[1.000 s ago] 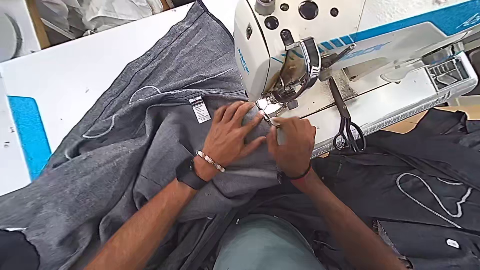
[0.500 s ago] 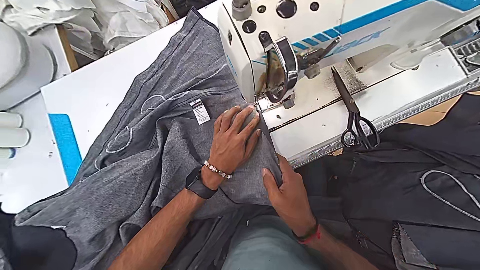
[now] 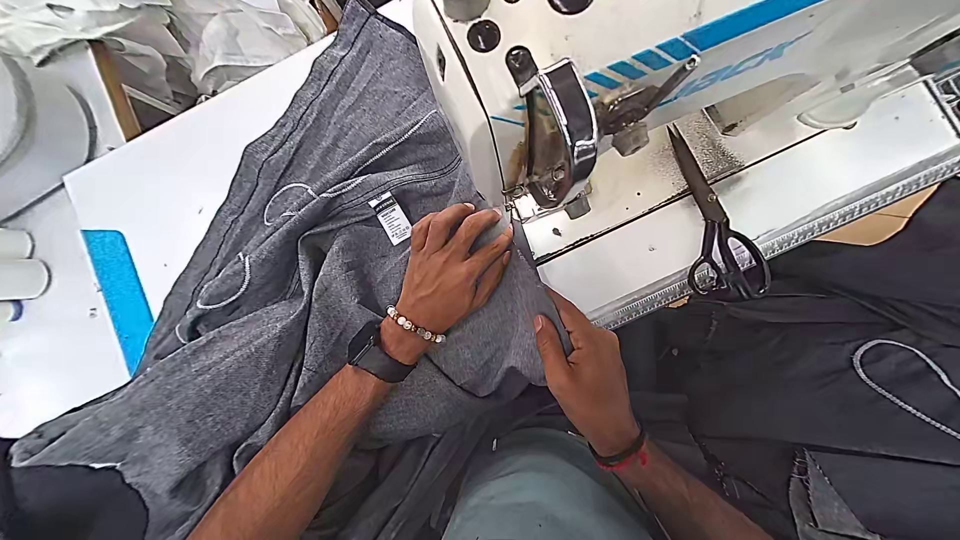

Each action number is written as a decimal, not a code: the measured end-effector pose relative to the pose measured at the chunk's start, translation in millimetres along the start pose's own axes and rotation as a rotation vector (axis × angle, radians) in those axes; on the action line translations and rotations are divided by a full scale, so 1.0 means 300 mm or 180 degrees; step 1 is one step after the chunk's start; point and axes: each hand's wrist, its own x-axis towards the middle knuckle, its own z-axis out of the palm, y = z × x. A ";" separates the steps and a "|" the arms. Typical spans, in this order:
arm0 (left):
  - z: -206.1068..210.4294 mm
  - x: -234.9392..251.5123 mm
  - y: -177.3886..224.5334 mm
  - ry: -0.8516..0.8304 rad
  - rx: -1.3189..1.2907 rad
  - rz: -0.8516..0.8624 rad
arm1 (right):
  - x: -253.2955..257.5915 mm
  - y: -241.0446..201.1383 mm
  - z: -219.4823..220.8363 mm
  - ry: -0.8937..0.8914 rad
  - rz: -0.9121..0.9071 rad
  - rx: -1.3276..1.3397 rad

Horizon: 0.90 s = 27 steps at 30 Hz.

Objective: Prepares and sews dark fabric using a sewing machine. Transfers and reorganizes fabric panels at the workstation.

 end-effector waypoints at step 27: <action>0.013 -0.029 0.127 0.0026 0.0183 -0.0459 | 0.058 0.006 -0.007 0.0134 -0.0186 -0.0750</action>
